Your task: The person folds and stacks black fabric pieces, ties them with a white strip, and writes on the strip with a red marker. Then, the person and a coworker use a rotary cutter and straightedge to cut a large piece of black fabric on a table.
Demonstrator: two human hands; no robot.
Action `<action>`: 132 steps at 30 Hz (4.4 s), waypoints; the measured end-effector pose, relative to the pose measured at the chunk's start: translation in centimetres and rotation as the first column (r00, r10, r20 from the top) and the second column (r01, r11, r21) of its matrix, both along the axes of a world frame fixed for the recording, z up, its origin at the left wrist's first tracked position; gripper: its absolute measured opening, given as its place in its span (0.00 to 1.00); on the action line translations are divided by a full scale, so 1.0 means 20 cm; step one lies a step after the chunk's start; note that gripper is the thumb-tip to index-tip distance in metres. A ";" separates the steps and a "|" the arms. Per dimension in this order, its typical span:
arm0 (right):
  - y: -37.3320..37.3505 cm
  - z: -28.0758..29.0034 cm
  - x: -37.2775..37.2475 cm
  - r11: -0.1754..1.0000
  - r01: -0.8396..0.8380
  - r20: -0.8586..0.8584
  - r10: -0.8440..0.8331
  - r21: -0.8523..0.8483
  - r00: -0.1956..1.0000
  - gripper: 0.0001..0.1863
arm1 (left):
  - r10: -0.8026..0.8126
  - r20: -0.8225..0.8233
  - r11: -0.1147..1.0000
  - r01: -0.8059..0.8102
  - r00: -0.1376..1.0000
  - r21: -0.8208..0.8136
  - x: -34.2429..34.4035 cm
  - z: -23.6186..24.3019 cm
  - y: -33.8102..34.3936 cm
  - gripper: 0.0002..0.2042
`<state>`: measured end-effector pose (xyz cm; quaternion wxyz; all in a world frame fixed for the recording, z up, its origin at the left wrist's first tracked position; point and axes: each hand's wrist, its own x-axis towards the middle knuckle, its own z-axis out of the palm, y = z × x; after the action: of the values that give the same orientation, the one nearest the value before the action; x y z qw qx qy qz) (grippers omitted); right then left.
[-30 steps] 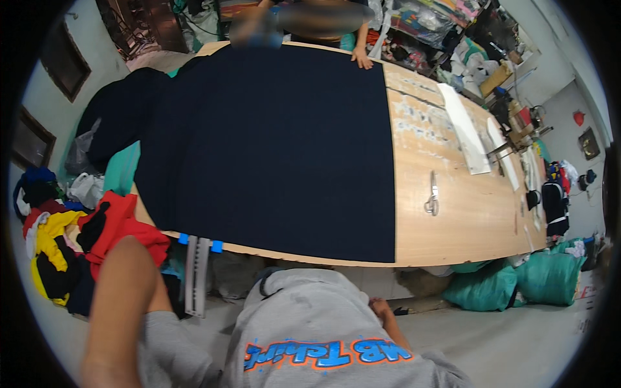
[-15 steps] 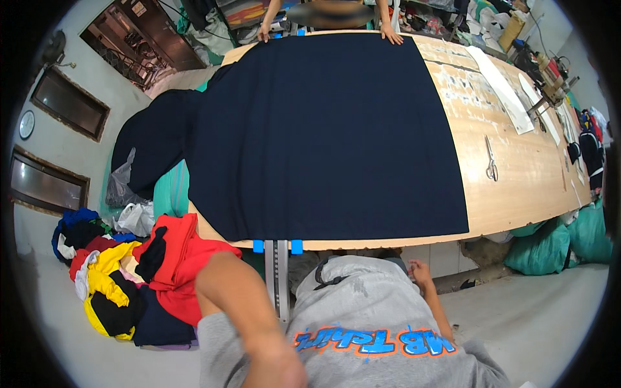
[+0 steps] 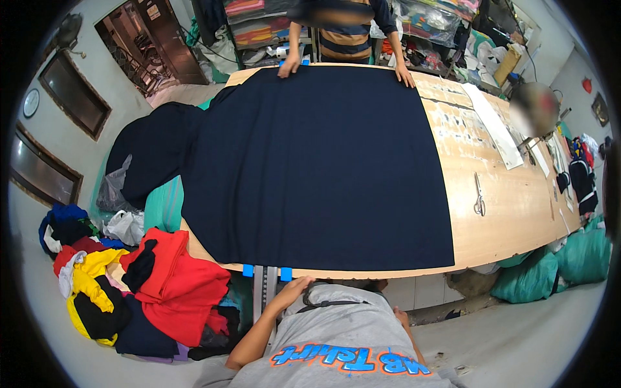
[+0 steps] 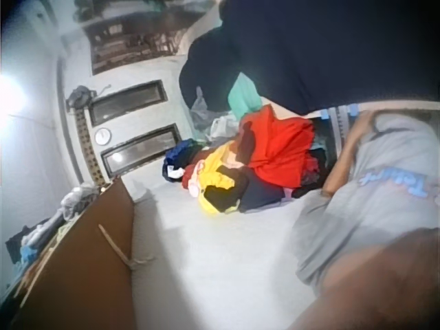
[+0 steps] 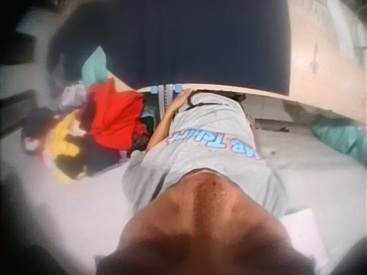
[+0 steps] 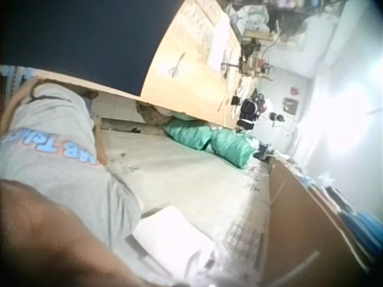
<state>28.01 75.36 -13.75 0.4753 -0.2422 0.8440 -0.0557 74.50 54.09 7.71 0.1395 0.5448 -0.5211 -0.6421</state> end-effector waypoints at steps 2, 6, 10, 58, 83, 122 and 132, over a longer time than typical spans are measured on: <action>-0.23 0.34 0.12 0.989 0.116 0.073 -0.122 0.089 0.990 0.38 | 0.053 -0.051 0.988 -0.045 0.997 0.149 0.10 -0.15 0.11 0.24; -0.31 0.48 0.08 0.992 -0.110 0.304 0.122 -0.055 0.945 0.34 | 0.134 -0.161 0.969 -0.095 0.978 0.228 0.06 -0.09 0.13 0.24; -0.26 0.40 -0.04 0.988 -0.132 0.293 0.152 -0.085 0.944 0.29 | 0.059 -0.131 0.977 -0.030 0.990 0.209 -0.03 -0.02 0.03 0.31; -0.43 0.18 -0.61 0.907 -0.384 0.286 0.420 -0.174 0.861 0.21 | 0.495 -0.103 0.760 -0.487 0.863 -0.430 -0.58 0.24 -0.36 0.10; -1.23 3.09 0.99 -0.491 0.245 -0.373 0.836 -0.836 0.402 0.17 | 0.930 -0.270 0.216 -0.965 0.250 -0.148 -0.02 0.02 -0.45 0.43; -0.03 0.78 -0.01 0.861 -0.506 0.202 0.506 -0.055 0.839 0.20 | 0.175 -0.219 0.753 -0.273 0.960 -0.599 -0.29 0.34 -0.80 0.14; -1.21 1.42 0.52 0.585 -0.354 -0.131 0.389 -0.730 0.912 0.16 | 0.874 0.396 0.481 -0.621 0.282 -0.619 0.47 -0.26 0.75 0.16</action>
<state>38.39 51.24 14.65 0.3548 -0.5830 0.6677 -0.2971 83.98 69.16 2.45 0.3237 0.8821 -0.3093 -0.1467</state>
